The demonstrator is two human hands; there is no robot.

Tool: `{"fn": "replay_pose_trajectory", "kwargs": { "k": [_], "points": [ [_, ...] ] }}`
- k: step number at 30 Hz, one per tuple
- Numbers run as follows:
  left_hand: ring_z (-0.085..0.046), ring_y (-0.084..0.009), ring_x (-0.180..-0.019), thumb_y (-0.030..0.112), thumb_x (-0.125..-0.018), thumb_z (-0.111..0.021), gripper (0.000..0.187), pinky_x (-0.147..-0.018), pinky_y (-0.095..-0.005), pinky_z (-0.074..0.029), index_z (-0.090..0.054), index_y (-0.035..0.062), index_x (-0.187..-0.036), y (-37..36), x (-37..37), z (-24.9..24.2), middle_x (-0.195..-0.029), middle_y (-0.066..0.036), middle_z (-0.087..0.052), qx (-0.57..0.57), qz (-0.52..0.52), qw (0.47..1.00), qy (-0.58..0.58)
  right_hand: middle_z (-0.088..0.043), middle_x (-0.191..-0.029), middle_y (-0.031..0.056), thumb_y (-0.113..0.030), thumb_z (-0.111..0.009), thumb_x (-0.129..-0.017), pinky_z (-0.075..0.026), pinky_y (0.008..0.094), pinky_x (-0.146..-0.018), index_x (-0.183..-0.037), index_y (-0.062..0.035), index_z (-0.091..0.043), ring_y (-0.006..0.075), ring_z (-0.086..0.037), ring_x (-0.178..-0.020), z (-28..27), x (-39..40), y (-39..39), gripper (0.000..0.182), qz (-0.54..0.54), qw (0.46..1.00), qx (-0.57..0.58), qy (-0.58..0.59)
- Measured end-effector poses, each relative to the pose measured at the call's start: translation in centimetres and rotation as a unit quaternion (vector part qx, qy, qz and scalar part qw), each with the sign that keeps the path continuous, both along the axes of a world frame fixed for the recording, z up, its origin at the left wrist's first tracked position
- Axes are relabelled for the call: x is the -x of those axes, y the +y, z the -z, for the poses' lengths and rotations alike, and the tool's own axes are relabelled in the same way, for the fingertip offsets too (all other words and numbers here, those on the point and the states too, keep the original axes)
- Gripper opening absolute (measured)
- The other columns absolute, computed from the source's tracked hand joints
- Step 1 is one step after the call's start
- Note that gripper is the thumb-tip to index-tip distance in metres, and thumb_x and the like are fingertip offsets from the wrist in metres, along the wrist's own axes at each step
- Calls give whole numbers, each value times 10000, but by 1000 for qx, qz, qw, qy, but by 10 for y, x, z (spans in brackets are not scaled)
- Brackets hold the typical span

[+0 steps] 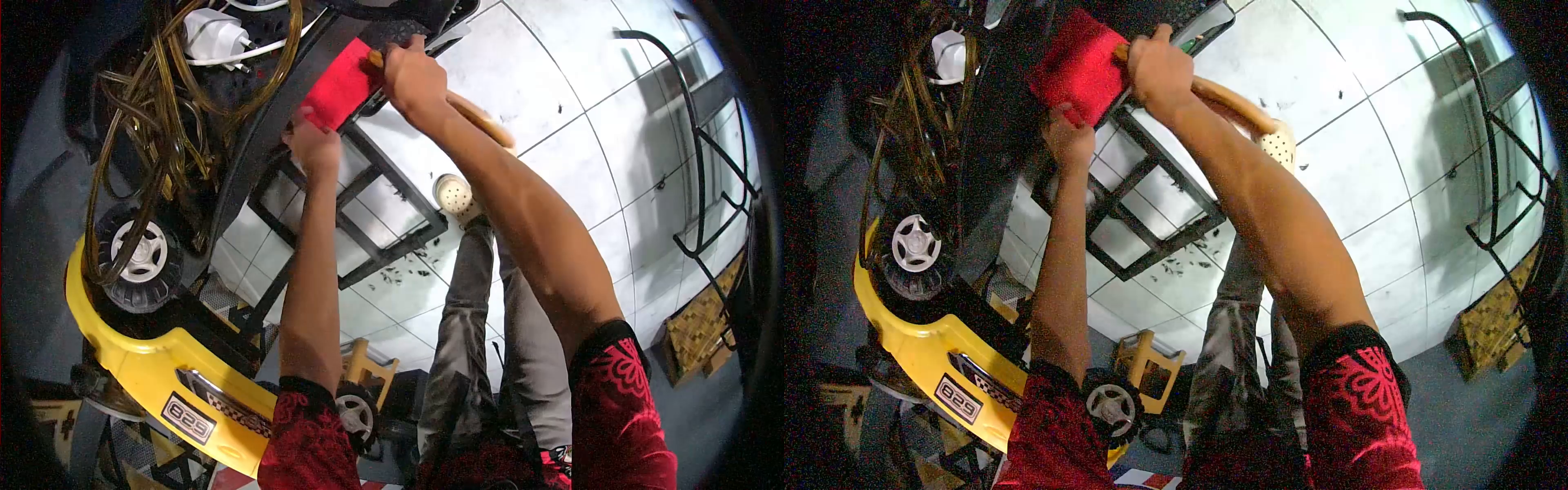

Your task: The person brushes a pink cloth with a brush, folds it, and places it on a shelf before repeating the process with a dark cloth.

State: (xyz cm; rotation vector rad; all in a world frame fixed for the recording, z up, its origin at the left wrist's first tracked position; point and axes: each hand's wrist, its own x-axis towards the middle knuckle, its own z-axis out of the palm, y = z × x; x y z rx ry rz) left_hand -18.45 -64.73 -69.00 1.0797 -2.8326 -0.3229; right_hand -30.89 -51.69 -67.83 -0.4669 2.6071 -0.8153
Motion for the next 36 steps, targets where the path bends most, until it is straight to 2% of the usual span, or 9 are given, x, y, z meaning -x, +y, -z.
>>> {"fn": "replay_pose_trajectory", "kwargs": {
  "k": [3, 7, 14, 18, 21, 29, 32, 34, 36],
  "points": [
    [-502, -427, -1050, 199, -739, -601, 519, -911, -515, -381, -473, 79, -1228, 14, 2, -1, -1147, -252, -519, 60, 20, 997, -33, -547, -1046, 228, -178, -583, -789, -536, 437, -659, -1050, -55, -570, 362, -643, -812, 8, 4, 4, 289, -19, 999, -37, 5],
    [-447, -461, -1122, 310, -812, -568, 579, -963, -512, -352, -414, 105, -1331, 20, 36, -28, -1280, -297, -425, -56, 71, 996, -20, -593, -1082, 188, -248, -623, -765, -488, 427, -817, -1167, -59, -543, 391, -575, -953, 17, 2, 8, 451, -90, 978, 189, -23],
    [-563, -411, -1035, 482, -887, -422, 518, -919, -455, -412, -578, 50, -1124, -25, 70, 16, -1066, -270, -598, -59, 139, 985, 81, -595, -1077, 164, -272, -527, -844, -524, 440, -760, -1165, -114, -537, 348, -627, -907, 19, -4, 4, 357, -111, 989, 32, -89],
    [-176, -442, -1338, 606, -862, -378, 721, -1058, -610, -107, -240, 190, -1434, -1, 70, 10, -1466, -227, -185, -87, -43, 984, -149, -577, -1069, 137, -220, -545, -827, -531, 447, -717, -1243, -160, -490, 350, -629, -875, 21, -5, 2, 424, -107, 991, -15, -85],
    [-53, -441, -1364, 714, -806, -342, 799, -958, -748, -51, -124, 301, -1454, 11, 77, 9, -1513, -173, -26, -73, -102, 971, -203, -572, -1063, 132, -203, -534, -828, -530, 443, -721, -1298, -172, -438, 353, -628, -873, 21, -6, 5, 481, -90, 992, -2, -89],
    [-109, -483, -1334, 691, -829, -325, 788, -982, -706, -124, -127, 260, -1457, 19, 75, 8, -1493, -220, -81, -105, -38, 988, -105, -493, -1249, 143, -175, -567, -816, -502, 443, -812, -1304, -144, -420, 381, -587, -968, 4, -13, 22, 511, -80, 985, 101, -111],
    [-103, -490, -1332, 654, -843, -346, 795, -1019, -656, -101, -120, 205, -1458, 21, 67, 14, -1478, -263, -68, -31, -28, 994, -103, -464, -1287, 170, -193, -614, -818, -460, 430, -880, -1230, -112, -490, 397, -519, -1076, -4, -31, 52, 438, 24, 950, 306, -53],
    [-88, -491, -1334, 621, -854, -374, 797, -1032, -636, -91, -124, 162, -1455, 49, 59, -10, -1470, -284, -57, -52, 27, 996, -67, -376, -1280, 339, -236, -641, -818, -437, 467, -882, -1202, -94, -515, 471, -498, -1069, -24, -39, 79, 428, 18, 961, 275, -16],
    [-71, -504, -1331, 461, -862, -515, 778, -1027, -636, -98, -149, 90, -1440, 80, 41, -26, -1455, -310, -52, -42, 95, 992, -76, -429, -1189, 340, -319, -611, -847, -381, 468, -931, -1163, -81, -543, 467, -447, -1085, -61, -53, 107, 401, 97, 968, 224, -53]
  ]
}}
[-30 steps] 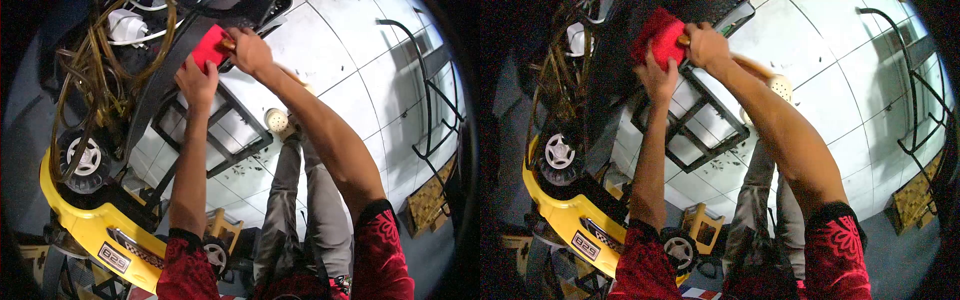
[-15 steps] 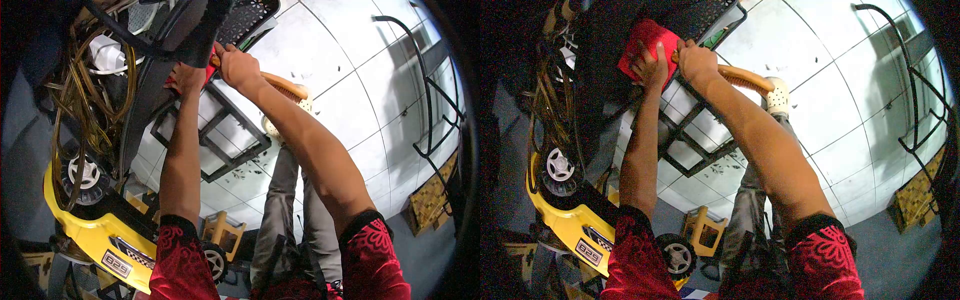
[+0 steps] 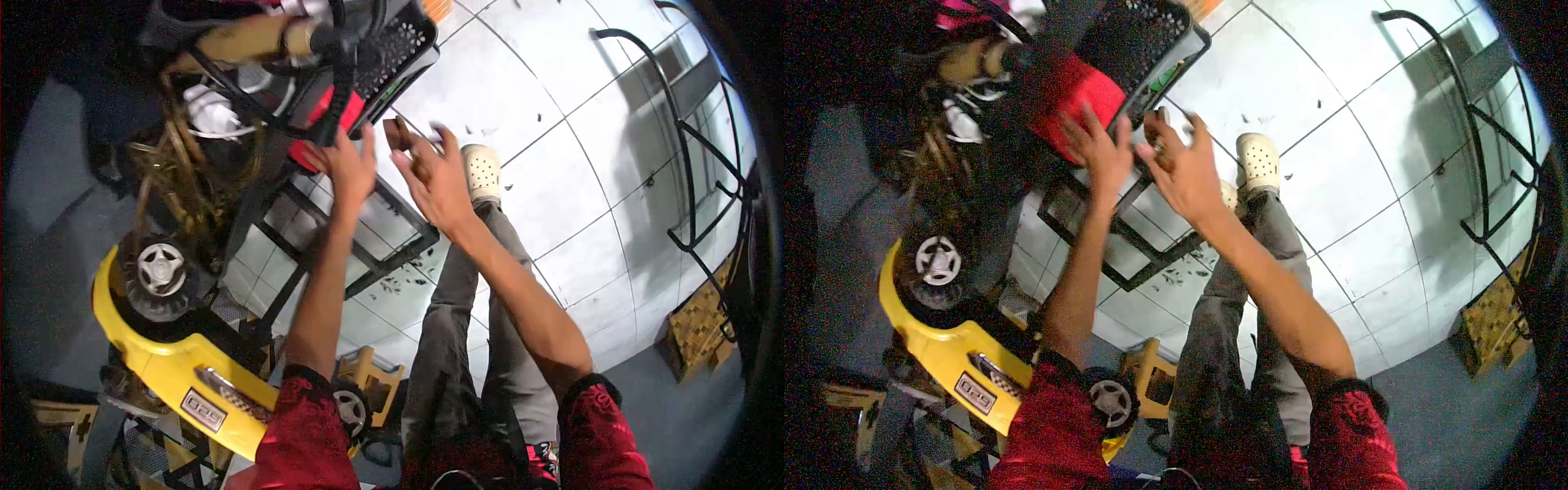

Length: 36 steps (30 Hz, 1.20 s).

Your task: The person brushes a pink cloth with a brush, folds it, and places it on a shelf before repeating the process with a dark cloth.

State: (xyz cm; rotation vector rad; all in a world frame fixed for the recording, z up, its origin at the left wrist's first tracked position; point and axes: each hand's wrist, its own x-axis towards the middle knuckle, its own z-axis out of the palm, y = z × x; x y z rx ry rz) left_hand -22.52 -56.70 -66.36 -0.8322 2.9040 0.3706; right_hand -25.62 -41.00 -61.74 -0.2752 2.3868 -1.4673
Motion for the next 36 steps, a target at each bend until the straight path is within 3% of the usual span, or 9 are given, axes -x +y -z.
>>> {"fn": "replay_pose_trajectory", "kwargs": {
  "k": [5, 8, 11, 15, 19, 22, 30, 34, 36],
  "points": [
    [-169, -499, -1310, 124, -789, -642, 780, -1057, -513, -202, -192, 21, -1417, 96, -62, -83, -1422, -321, -151, -218, 14, 976, 18, -580, -758, 244, -380, -473, -922, -440, 429, -645, -1113, -38, -541, 395, -576, -722, -88, -3, 64, 397, 36, 959, -25, -279],
    [-191, -457, -1325, 92, -779, -636, 790, -1047, -461, -268, -179, 7, -1418, 145, -90, -145, -1432, -301, -159, -331, -48, 942, -31, -579, -687, 235, -355, -588, -859, -456, 431, -604, -945, 0, -546, 407, -585, -679, -105, -23, 95, 368, -28, 991, -75, -111],
    [-327, -445, -1252, 106, -780, -641, 710, -995, -455, -342, -262, -24, -1366, 168, -108, -193, -1353, -287, -311, -311, 30, 950, -25, -589, -692, 223, -401, -686, -769, -467, 428, -605, -901, 23, -534, 408, -603, -689, -184, -1, 112, 469, -61, 974, -11, -220],
    [-470, -405, -1117, 135, -772, -633, 551, -939, -434, -386, -410, -23, -1251, 169, -73, -273, -1194, -237, -489, -388, 33, 921, 10, -598, -693, 183, -503, -591, -820, -470, 367, -612, -957, 61, -577, 259, -615, -654, -264, 11, 123, 580, -57, 968, 53, -239],
    [-529, -382, -1056, 121, -758, -628, 494, -870, -405, -436, -465, 9, -1211, 147, -37, -341, -1123, -218, -550, -358, 10, 934, 5, -585, -704, 69, -244, -560, -874, -451, 264, -564, -930, 44, -558, 102, -554, -617, -326, 36, 128, 293, -63, 900, 196, -385],
    [-602, -285, -974, 66, -777, -624, 424, -820, -352, -467, -527, 62, -1189, 121, -18, -357, -1051, -161, -612, -325, -10, 942, 79, -583, -713, 57, -137, -573, -839, -443, 250, -543, -925, 22, -522, 90, -551, -612, -337, 41, 116, 188, -119, 907, 216, -341],
    [-620, -254, -971, 187, -852, -622, 417, -783, -341, -482, -512, 35, -1225, 30, 44, -375, -1141, -140, -604, -317, -108, 916, 219, -602, -673, 96, -126, -578, -775, -459, 288, -561, -848, 6, -582, 131, -561, -558, -366, 75, 63, 151, -108, 974, 74, -184],
    [-551, -310, -1077, 162, -825, -631, 573, -869, -379, -451, -391, 82, -1339, -15, 82, -388, -1268, -193, -489, -303, -125, 922, 207, -656, -795, 176, -133, -600, -778, -497, 349, -676, -888, -1, -654, 288, -646, -703, -361, 99, 27, 180, -157, 985, 9, -76],
    [-508, -337, -1125, 138, -799, -647, 654, -909, -381, -424, -335, 106, -1373, -28, 102, -389, -1298, -219, -439, -235, -104, 942, 216, -663, -794, 147, -96, -529, -815, -509, 304, -624, -961, 17, -645, 190, -640, -631, -363, 111, 11, 218, -192, 980, -20, -55]
  ]
}}
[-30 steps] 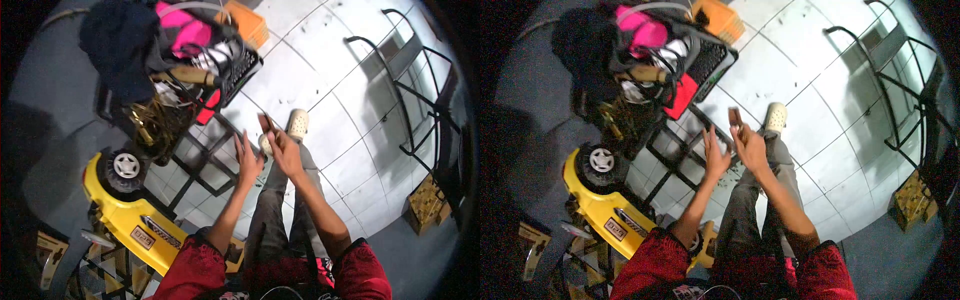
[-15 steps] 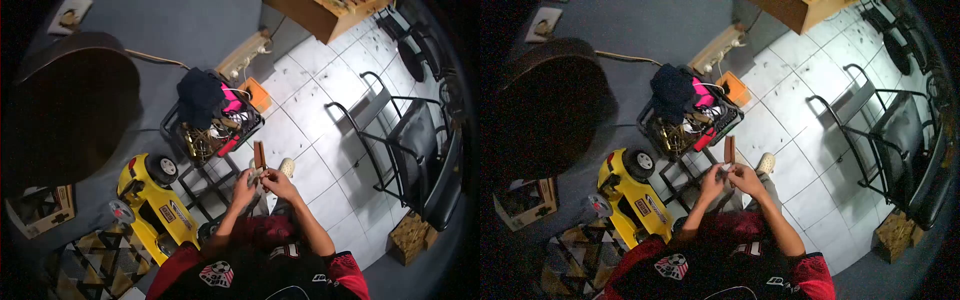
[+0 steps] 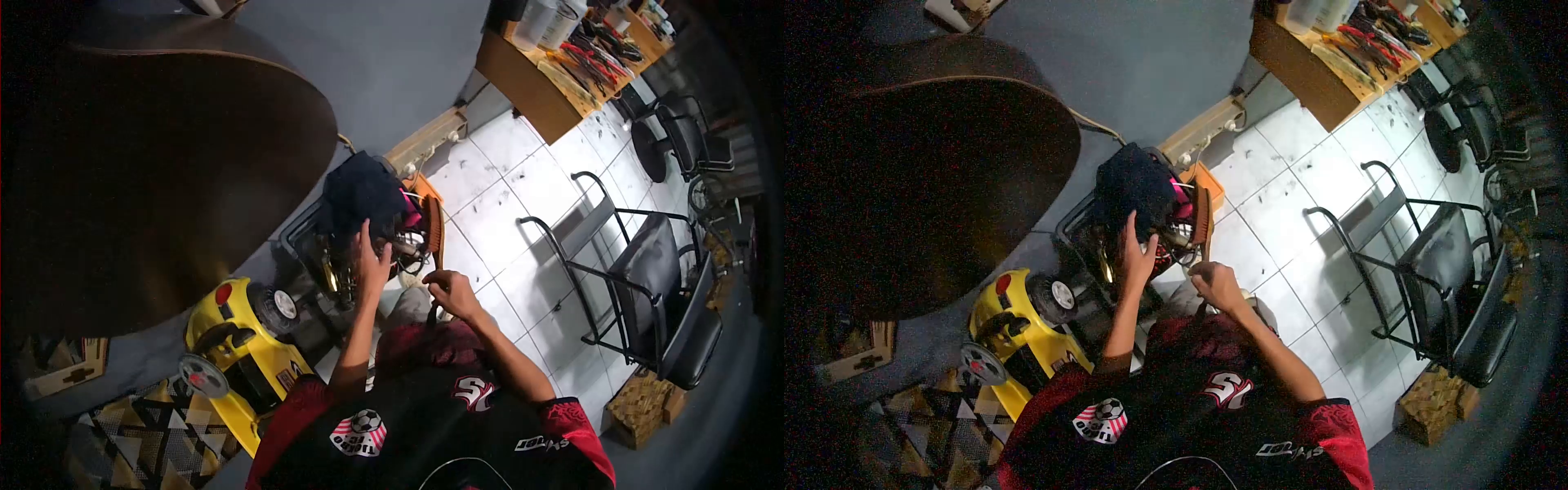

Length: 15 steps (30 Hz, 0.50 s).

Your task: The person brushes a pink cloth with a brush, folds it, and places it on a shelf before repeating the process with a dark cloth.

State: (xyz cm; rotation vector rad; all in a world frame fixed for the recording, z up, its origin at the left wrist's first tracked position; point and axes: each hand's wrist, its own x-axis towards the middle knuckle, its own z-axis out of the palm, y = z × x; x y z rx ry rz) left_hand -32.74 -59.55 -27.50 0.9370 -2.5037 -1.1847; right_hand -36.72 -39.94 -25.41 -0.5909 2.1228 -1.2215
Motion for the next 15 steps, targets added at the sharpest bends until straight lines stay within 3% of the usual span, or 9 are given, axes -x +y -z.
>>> {"fn": "replay_pose_trajectory", "kwargs": {
  "k": [2, 3, 6, 7, 9, 10, 11, 14, 15],
  "points": [
    [-446, -365, -1198, 142, -793, -653, 725, -961, -397, -387, -274, 148, -1412, -12, 15, 11, -1363, -227, -369, 117, 23, 993, -13, -664, -801, 149, -100, -530, -812, -507, 306, -634, -964, 11, -646, 188, -641, -650, -10, 11, -16, 221, -10, 999, -19, -30],
    [-389, -388, -1245, 150, -802, -645, 745, -1010, -409, -341, -241, 177, -1427, -17, 22, 16, -1348, -236, -394, 101, 16, 995, -23, -664, -803, 149, -98, -525, -813, -503, 308, -641, -971, 3, -646, 182, -641, -669, -11, 14, -22, 223, -14, 1000, -21, -17],
    [-417, -389, -1212, 153, -807, -637, 668, -983, -416, -360, -317, 162, -1393, -30, 40, 31, -1291, -226, -458, 13, 26, 998, 47, -655, -882, 201, -151, -585, -795, -494, 381, -746, -950, -6, -657, 344, -642, -814, -10, 21, -39, 224, -4, 1000, 0, -10],
    [-498, -376, -1111, 156, -824, -614, 453, -927, -429, -397, -488, 105, -1256, -35, 43, 47, -1159, -217, -555, 38, -1, 999, 37, -653, -892, 203, -150, -582, -796, -492, 381, -751, -960, -8, -654, 343, -640, -827, -13, 23, -45, 229, -5, 1000, -3, -14],
    [-548, -363, -1013, 160, -841, -590, 306, -861, -429, -430, -557, 75, -1132, -43, 43, 59, -1072, -202, -592, 1, -30, 999, 33, -649, -913, 208, -149, -577, -798, -487, 380, -762, -981, -12, -648, 341, -637, -851, -20, 30, -52, 239, -9, 1000, -9, -17],
    [-573, -356, -964, 162, -850, -578, 244, -829, -430, -447, -592, 60, -1071, -44, 46, 57, -1028, -195, -610, -19, -46, 998, 33, -646, -921, 208, -149, -572, -802, -486, 376, -763, -996, -14, -643, 343, -634, -853, -14, 32, -54, 247, 11, 999, 19, -27],
    [-604, -352, -854, 167, -875, -537, 183, -741, -411, -475, -606, 41, -989, -42, 47, 54, -909, -187, -631, 41, -54, 990, 120, -643, -928, 208, -150, -567, -806, -484, 372, -765, -1012, -17, -639, 344, -630, -856, -4, 33, -55, 255, 27, 998, 46, -37],
    [-606, -358, -815, 165, -880, -527, 176, -699, -402, -473, -596, 32, -972, -29, 33, 24, -863, -183, -630, -38, -35, 988, 146, -639, -980, 194, -85, -554, -789, -477, 348, -783, -1148, -51, -570, 304, -628, -857, -3, 39, -54, 360, 55, 994, 86, -44],
    [-520, -139, -675, 152, -929, -485, 173, -621, -291, -417, -549, -6, -956, -26, 25, 15, -749, -93, -551, -24, 23, 988, 153, -638, -1002, 187, -53, -550, -779, -474, 338, -792, -1207, -66, -538, 283, -629, -856, -7, 42, -56, 428, 59, 993, 95, -41]
  ]
}}
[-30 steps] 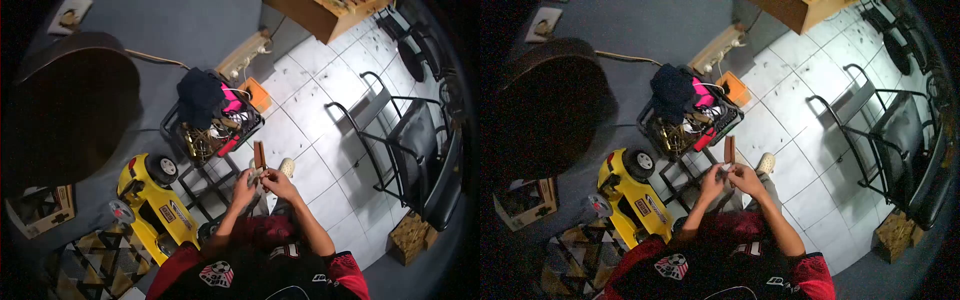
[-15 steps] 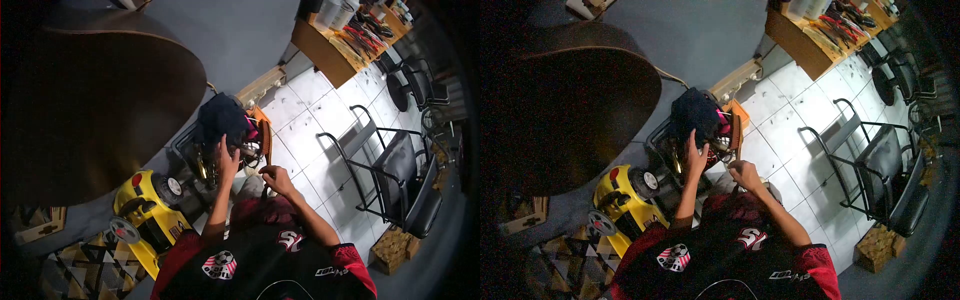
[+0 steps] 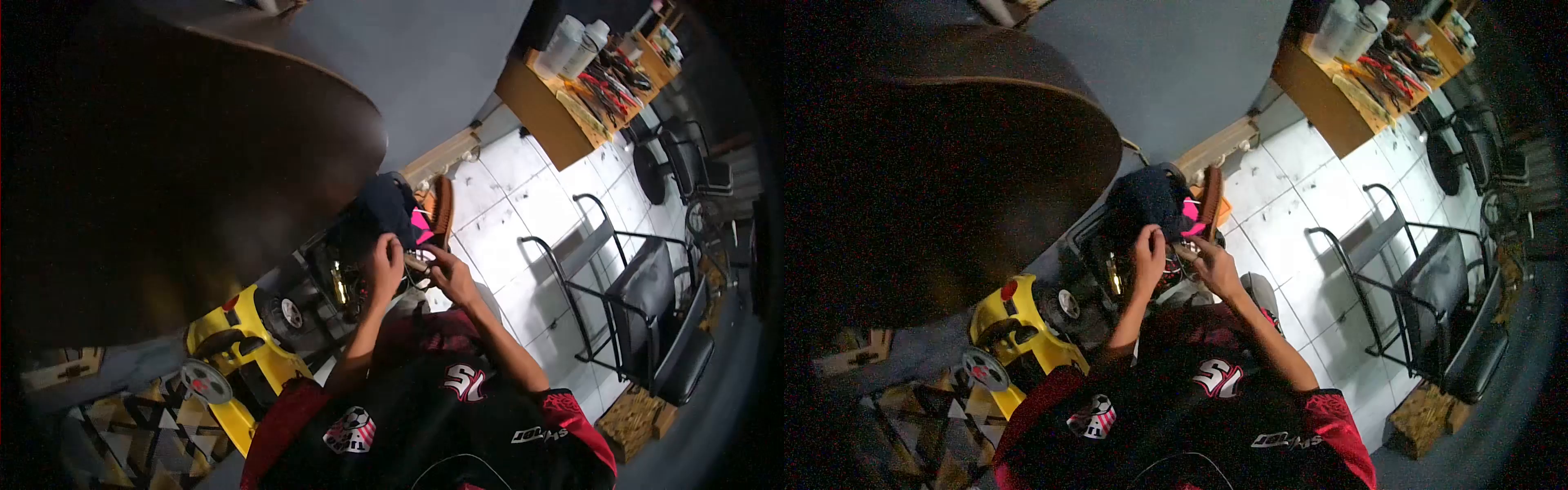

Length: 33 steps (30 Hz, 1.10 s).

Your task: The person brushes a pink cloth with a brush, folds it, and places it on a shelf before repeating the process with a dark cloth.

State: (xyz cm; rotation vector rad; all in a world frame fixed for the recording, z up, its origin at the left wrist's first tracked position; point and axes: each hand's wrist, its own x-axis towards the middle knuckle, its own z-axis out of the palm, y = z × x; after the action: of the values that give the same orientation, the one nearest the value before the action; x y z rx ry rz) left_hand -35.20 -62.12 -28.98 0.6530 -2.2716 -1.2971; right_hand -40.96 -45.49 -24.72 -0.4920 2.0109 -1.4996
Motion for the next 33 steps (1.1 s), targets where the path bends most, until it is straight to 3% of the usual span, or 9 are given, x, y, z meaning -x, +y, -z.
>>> {"fn": "replay_pose_trajectory", "kwargs": {
  "k": [3, 5, 6, 11, 16, 21, 28, 31, 33],
  "points": [
    [-514, -130, -634, 143, -938, -473, 166, -595, -280, -416, -548, -6, -945, 28, -23, -79, -725, -85, -545, -57, 74, 996, -5, -625, -1086, 173, 11, -562, -722, -447, 318, -863, -1313, -88, -457, 235, -615, -941, -31, 3, 1, 609, -16, 999, 32, -9],
    [-619, -321, -654, 174, -918, -510, 150, -560, -347, -449, -561, 33, -920, 48, -38, -114, -706, -161, -591, -75, 117, 990, -26, -620, -1094, 174, 2, -583, -707, -438, 319, -883, -1293, -76, -476, 241, -607, -977, -13, 2, 8, 602, -19, 992, 97, 76],
    [-624, -327, -691, 161, -904, -536, 130, -573, -346, -455, -553, 35, -933, 58, -45, -126, -740, -160, -600, -78, 134, 988, -16, -619, -1076, 180, -37, -600, -714, -432, 321, -892, -1228, -48, -530, 252, -593, -1010, -4, 5, 15, 519, -54, 986, 64, 142],
    [-612, -370, -845, 54, -794, -631, 234, -694, -370, -481, -533, 42, -1006, 102, -70, -164, -914, -174, -608, -67, 194, 979, -17, -611, -982, 192, -148, -610, -746, -445, 327, -824, -1040, 3, -596, 272, -596, -935, -25, -15, 51, 331, -41, 991, 108, 65],
    [-586, -375, -954, -69, -666, -585, 411, -821, -390, -469, -559, 45, -1061, 146, -105, -183, -976, -175, -617, 4, 183, 983, -19, -539, -845, 168, -109, -678, -680, -444, 336, -733, -936, 14, -572, 298, -563, -788, -46, -38, 123, 303, -68, 986, 76, 132],
    [-627, -309, -926, -60, -671, -616, 398, -807, -356, -489, -602, 49, -1054, 237, -141, -195, -999, -137, -637, -13, 159, 987, -23, -503, -837, 189, -130, -765, -560, -440, 389, -729, -887, 20, -559, 361, -522, -806, -86, -78, 218, 414, -108, 971, -13, 211],
    [-626, -332, -892, 11, -668, -700, 426, -765, -363, -504, -605, 66, -1079, 364, -202, -186, -1005, -134, -642, -22, 128, 991, -43, -508, -849, 210, -202, -730, -609, -447, 398, -726, -808, 27, -571, 378, -511, -810, -70, -131, 313, 343, -159, 972, -32, 168],
    [-625, -333, -898, 26, -653, -719, 466, -768, -370, -501, -594, 55, -1101, 393, -234, -199, -1004, -141, -641, -38, 135, 978, -156, -520, -869, 221, -157, -721, -613, -457, 404, -735, -841, 28, -580, 377, -526, -838, -69, -153, 341, 325, -172, 966, 26, 189],
    [-608, -355, -913, -10, -675, -657, 453, -781, -386, -489, -581, 62, -1115, 408, -257, -197, -1001, -161, -631, -36, 111, 980, -160, -522, -875, 223, -133, -725, -615, -465, 405, -735, -878, 34, -588, 378, -536, -852, -74, -167, 356, 340, -210, 962, -9, 172]
  ]
}}
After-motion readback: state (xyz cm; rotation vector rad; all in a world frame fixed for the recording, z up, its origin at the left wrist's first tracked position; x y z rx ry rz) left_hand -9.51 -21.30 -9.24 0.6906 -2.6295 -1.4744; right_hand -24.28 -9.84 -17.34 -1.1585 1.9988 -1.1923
